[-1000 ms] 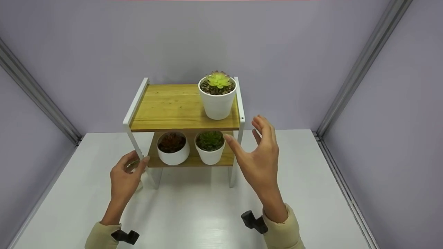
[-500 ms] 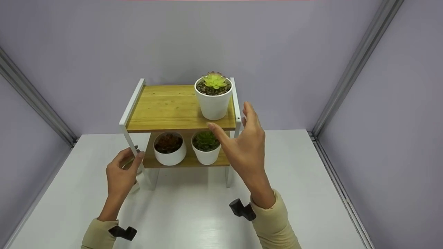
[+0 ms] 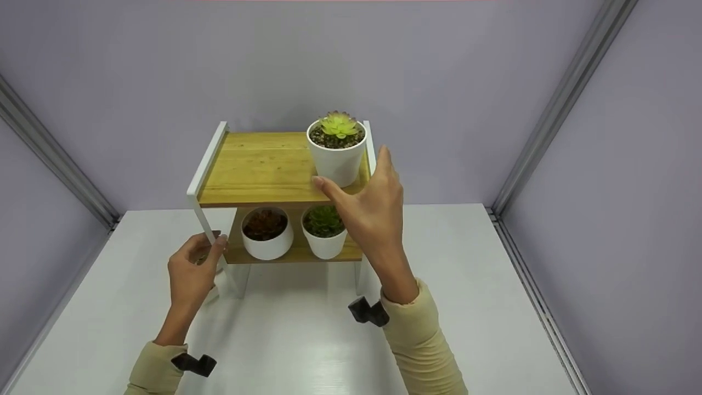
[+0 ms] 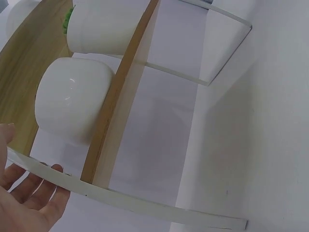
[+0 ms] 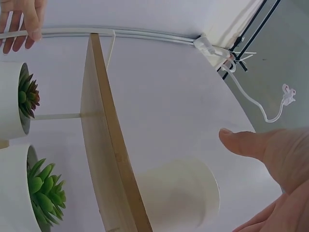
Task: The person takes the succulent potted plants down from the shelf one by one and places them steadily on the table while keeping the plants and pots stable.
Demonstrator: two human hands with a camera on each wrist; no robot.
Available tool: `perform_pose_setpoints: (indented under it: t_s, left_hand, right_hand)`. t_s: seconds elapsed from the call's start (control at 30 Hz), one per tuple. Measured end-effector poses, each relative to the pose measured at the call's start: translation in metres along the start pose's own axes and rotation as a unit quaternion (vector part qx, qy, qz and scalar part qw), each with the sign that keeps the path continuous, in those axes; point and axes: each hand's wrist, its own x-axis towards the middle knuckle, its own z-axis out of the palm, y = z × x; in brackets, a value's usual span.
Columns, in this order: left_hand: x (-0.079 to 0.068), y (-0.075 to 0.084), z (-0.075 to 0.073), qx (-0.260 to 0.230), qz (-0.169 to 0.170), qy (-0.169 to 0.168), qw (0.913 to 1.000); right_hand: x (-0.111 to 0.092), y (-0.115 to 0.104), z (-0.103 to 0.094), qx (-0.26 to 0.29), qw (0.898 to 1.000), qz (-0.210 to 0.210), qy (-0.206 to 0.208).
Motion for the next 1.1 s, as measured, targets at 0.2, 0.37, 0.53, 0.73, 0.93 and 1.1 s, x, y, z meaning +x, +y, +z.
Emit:
perform_pose_setpoints:
  t_s: [0.2,0.37,0.53,0.73,0.93,1.1]
  left_hand:
    - [0.001,0.003,0.0,-0.011,0.002,-0.003,0.9999]
    - [0.002,0.002,0.0,-0.015,0.003,0.002,0.9999]
    - [0.002,0.002,-0.001,-0.012,0.007,0.013,0.9998]
    - [0.002,0.002,-0.002,-0.004,-0.006,0.02,0.9998]
    - [0.001,0.002,-0.002,0.009,-0.02,0.026,0.9994]
    - [0.001,0.002,-0.002,0.008,-0.013,0.033,0.9993]
  right_hand:
    - [0.012,-0.003,0.006,-0.017,1.0,0.004,0.004]
    - [0.021,-0.001,0.014,-0.005,1.0,-0.012,0.005]
    - [0.03,0.004,0.022,0.009,0.999,-0.034,0.01]
    - [0.036,0.007,0.025,0.017,0.999,-0.033,0.014]
    - [0.039,0.006,0.028,0.028,0.999,-0.032,0.016]
    - [0.04,0.004,0.033,0.035,0.999,-0.028,0.02]
